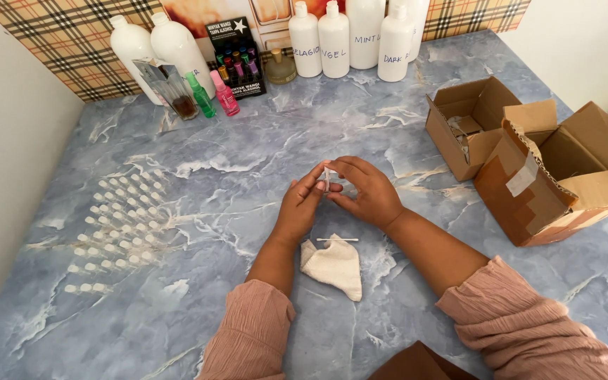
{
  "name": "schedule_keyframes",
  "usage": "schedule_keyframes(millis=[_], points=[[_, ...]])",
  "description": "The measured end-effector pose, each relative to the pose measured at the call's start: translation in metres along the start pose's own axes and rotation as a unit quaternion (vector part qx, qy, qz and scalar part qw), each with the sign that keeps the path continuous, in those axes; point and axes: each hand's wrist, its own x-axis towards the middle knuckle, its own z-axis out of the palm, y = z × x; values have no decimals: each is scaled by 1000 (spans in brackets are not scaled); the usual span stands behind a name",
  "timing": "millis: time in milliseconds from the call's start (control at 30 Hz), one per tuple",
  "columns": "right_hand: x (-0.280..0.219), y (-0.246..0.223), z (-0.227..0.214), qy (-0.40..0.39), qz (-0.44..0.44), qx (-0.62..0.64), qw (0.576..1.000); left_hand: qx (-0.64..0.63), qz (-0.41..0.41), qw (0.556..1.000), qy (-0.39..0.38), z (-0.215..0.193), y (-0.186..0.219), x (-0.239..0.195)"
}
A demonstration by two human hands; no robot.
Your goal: The person places small perfume vials into a white fabric pouch and then puts the pouch into a cardboard box.
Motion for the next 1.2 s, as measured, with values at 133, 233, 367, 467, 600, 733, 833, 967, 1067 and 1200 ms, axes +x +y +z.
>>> schedule_keyframes(millis=[133,233,367,467,600,733,833,967,1067,1200], points=[[0,1,-1,-8,3,15,1000,27,13,1000,-10,0,-7,-1],[-2,2,-1,-5,6,8,1000,34,11,999,-7,1,0,-2],[0,1,-2,-8,4,15,1000,14,-1,1000,10,2,-8,2],[-1,3,-1,-10,5,21,1000,9,-9,1000,19,3,-11,4],[-3,7,3,-14,7,21,1000,-11,-5,999,31,2,-33,12],[-5,4,2,-23,12,38,999,-29,-10,998,54,5,-35,10],[-7,4,2,-30,18,68,997,-66,-32,994,76,7,-13,6],[-12,13,10,-10,71,127,989,-18,37,988,146,8,-22,10],[-11,18,13,-8,104,163,981,28,107,979,171,9,-26,16],[-8,18,16,0,125,180,976,-40,159,971,172,10,-32,20]])
